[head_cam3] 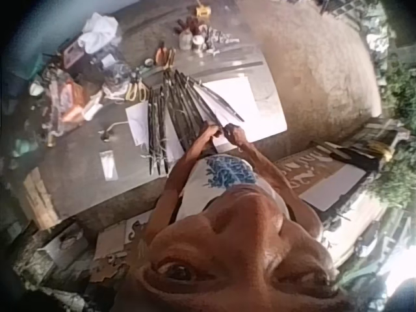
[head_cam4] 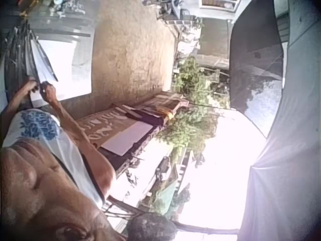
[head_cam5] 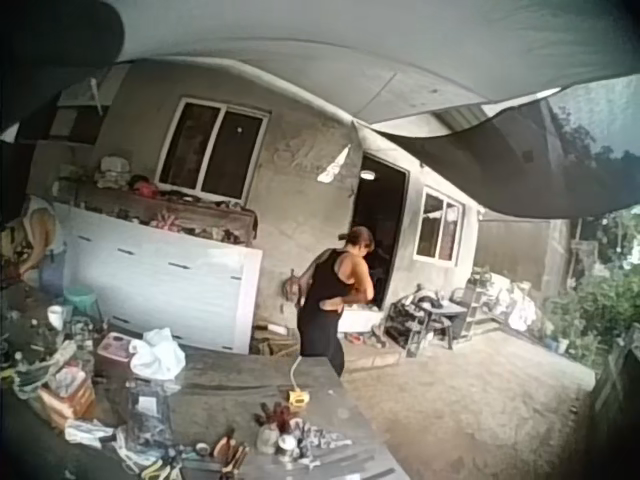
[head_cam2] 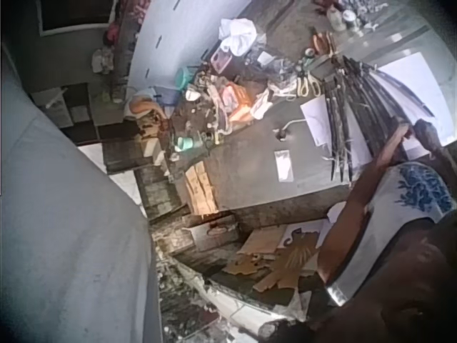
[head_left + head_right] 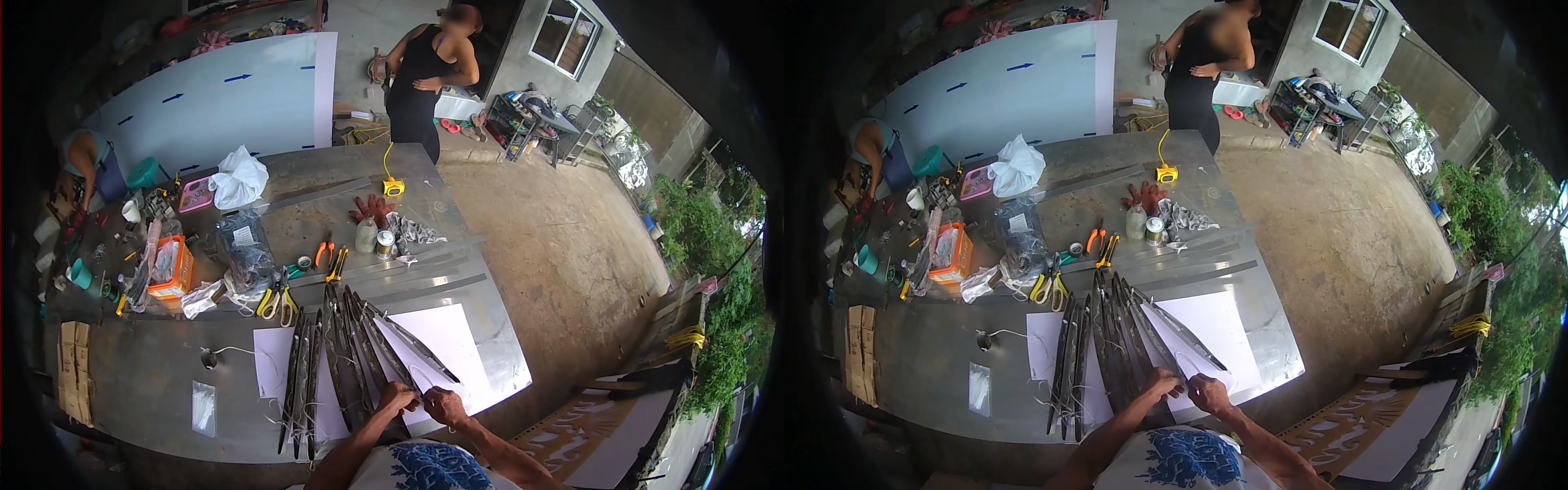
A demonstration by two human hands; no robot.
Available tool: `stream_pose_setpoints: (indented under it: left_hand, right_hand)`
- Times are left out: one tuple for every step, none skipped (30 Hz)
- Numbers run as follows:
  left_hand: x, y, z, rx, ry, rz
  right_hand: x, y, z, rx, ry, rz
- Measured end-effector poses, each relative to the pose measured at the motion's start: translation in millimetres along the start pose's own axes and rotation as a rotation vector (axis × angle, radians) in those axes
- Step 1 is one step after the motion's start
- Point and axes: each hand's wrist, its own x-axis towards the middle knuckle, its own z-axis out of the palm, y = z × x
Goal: The person secures LED light strips to metal frames using white zip ties. They repeatedly wrap the ties around the frame and strip, then pull them tight by hand to fasten the components together. The person works on multiple frames laid out on a metal workbench.
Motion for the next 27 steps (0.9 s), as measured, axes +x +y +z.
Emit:
stream_pose_setpoints:
  left_hand:
    - [1, -1, 0, -0.008, 0.002, -0.004]
    - [1, -2, -1, -0.016, 0.005, -0.008]
    - [2, -3, -2, -0.017, 0.009, -0.001]
    - [2, -4, -1, -0.02, 0.01, 0.006]
    - [2, -4, -1, -0.023, 0.013, 0.014]
    - [1, -4, -1, -0.033, 0.016, 0.012]
    - [0, -4, -1, -0.045, 0.019, 0.01]
    - [-1, -4, -1, -0.057, 0.023, 0.008]
    - [0, -3, -1, -0.059, 0.038, 0.001]
    - [-1, -2, 0, -0.063, 0.049, -0.008]
    - [-1, 0, 1, -0.067, 0.061, -0.016]
    - [-2, 1, 2, -0.063, 0.062, -0.018]
    - [-7, 4, 1, -0.06, 0.062, -0.022]
    - [-9, 7, 1, -0.058, 0.061, -0.025]
    - [-9, 10, 1, -0.051, 0.055, -0.026]
    - [-12, 9, 0, -0.045, 0.048, -0.033]
    - [-14, 9, 0, -0.038, 0.041, -0.04]
    - [-10, 11, 0, -0.032, 0.039, -0.021]
    - [-11, 10, 1, -0.029, 0.042, -0.017]
    - [-17, 17, 0, -0.009, 0.037, -0.04]
    - [-17, 15, 1, -0.006, 0.03, -0.011]
    - [-13, 11, 0, 0.017, 0.029, -0.003]
    - [-20, 18, 1, -0.013, 0.023, -0.022]
    - [-22, 18, -2, -0.014, 0.022, -0.033]
    - [-25, 20, -4, -0.026, 0.024, -0.019]
    - [-27, 21, -4, -0.027, 0.026, 0.008]
    - [-32, 25, -5, -0.04, 0.023, 0.015]
  right_hand:
    - [0, 0, -2, 0.0, -0.011, 0.004]
    - [0, -1, -3, 0.0, -0.022, 0.007]
    - [-1, -1, -4, 0.0, -0.033, 0.009]
    - [-1, 1, -4, 0.008, -0.039, 0.006]
    - [-2, 3, -4, 0.016, -0.045, 0.003]
    - [-2, 4, -3, 0.024, -0.051, -0.001]
    - [-2, 5, -4, 0.038, -0.046, -0.018]
    - [0, 5, -5, 0.051, -0.04, -0.035]
    - [1, 6, -5, 0.065, -0.033, -0.053]
    - [0, 8, -4, 0.068, -0.033, -0.055]
    - [0, 12, -3, 0.071, -0.033, -0.058]
    - [0, 15, -2, 0.074, -0.033, -0.061]
    - [0, 15, -3, 0.064, -0.038, -0.063]
    - [0, 15, -4, 0.052, -0.042, -0.066]
    - [1, 16, -6, 0.041, -0.046, -0.068]
    - [-1, 15, -5, 0.052, -0.04, -0.061]
    - [-2, 16, -6, 0.063, -0.034, -0.054]
    - [-1, 16, -8, 0.073, -0.029, -0.044]
    - [-1, 12, -11, 0.07, -0.041, -0.017]
    - [-3, 19, -5, 0.132, -0.012, -0.024]
    - [-3, 17, -6, 0.133, -0.006, -0.012]
    - [-1, 12, -7, 0.121, 0.024, -0.024]
    - [-2, 18, -1, 0.069, 0.041, -0.042]
    - [1, 11, -3, 0.115, 0.022, -0.036]
    - [4, 8, -2, 0.149, 0.013, -0.027]
    - [5, 3, -2, 0.13, 0.012, 0.041]
    - [5, -2, -5, 0.147, 0.037, 0.055]
